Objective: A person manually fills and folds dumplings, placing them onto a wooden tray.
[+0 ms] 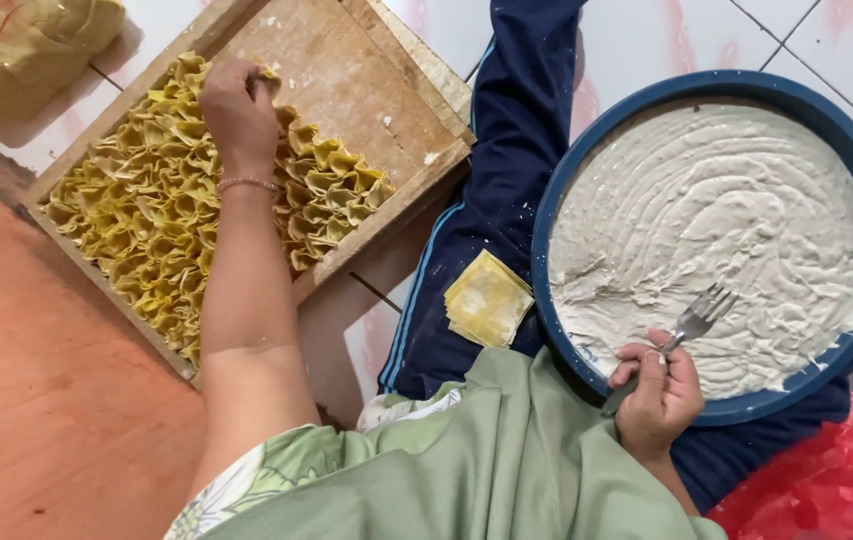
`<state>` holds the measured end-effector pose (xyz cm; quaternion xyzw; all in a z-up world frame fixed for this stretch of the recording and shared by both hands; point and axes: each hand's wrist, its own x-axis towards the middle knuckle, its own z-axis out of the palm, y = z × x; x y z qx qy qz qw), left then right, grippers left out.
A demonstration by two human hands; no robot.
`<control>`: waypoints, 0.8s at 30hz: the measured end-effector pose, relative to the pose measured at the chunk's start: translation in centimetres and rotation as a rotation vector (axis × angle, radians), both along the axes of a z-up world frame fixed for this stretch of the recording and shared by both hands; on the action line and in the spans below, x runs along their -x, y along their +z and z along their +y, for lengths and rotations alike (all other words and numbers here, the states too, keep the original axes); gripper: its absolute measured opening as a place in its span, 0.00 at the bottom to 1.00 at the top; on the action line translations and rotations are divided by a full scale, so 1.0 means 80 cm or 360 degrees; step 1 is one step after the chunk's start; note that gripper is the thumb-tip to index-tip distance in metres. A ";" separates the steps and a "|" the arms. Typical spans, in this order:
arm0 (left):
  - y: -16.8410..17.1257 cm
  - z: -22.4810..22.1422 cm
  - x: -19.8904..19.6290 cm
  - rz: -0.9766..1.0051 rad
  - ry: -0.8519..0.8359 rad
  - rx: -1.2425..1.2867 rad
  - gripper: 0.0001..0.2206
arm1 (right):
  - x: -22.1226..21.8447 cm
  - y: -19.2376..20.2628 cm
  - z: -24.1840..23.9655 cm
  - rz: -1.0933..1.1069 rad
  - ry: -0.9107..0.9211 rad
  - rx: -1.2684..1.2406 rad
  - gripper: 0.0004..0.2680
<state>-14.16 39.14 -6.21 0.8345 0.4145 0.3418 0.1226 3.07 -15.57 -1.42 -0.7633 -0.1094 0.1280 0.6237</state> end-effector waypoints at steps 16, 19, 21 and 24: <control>-0.031 0.036 0.002 0.0402 0.0118 0.0428 0.10 | 0.004 -0.004 0.006 -0.0094 -0.0017 0.0096 0.09; -0.024 0.031 0.003 0.0557 0.0160 0.0498 0.09 | 0.003 -0.008 0.006 -0.0073 -0.0036 0.0056 0.08; -0.029 0.031 0.007 0.0589 0.0160 0.0392 0.12 | 0.003 -0.008 0.005 -0.0081 -0.0040 0.0047 0.08; -0.048 0.042 0.017 0.0666 0.0140 0.0272 0.15 | 0.002 -0.009 0.005 -0.0092 -0.0042 0.0059 0.08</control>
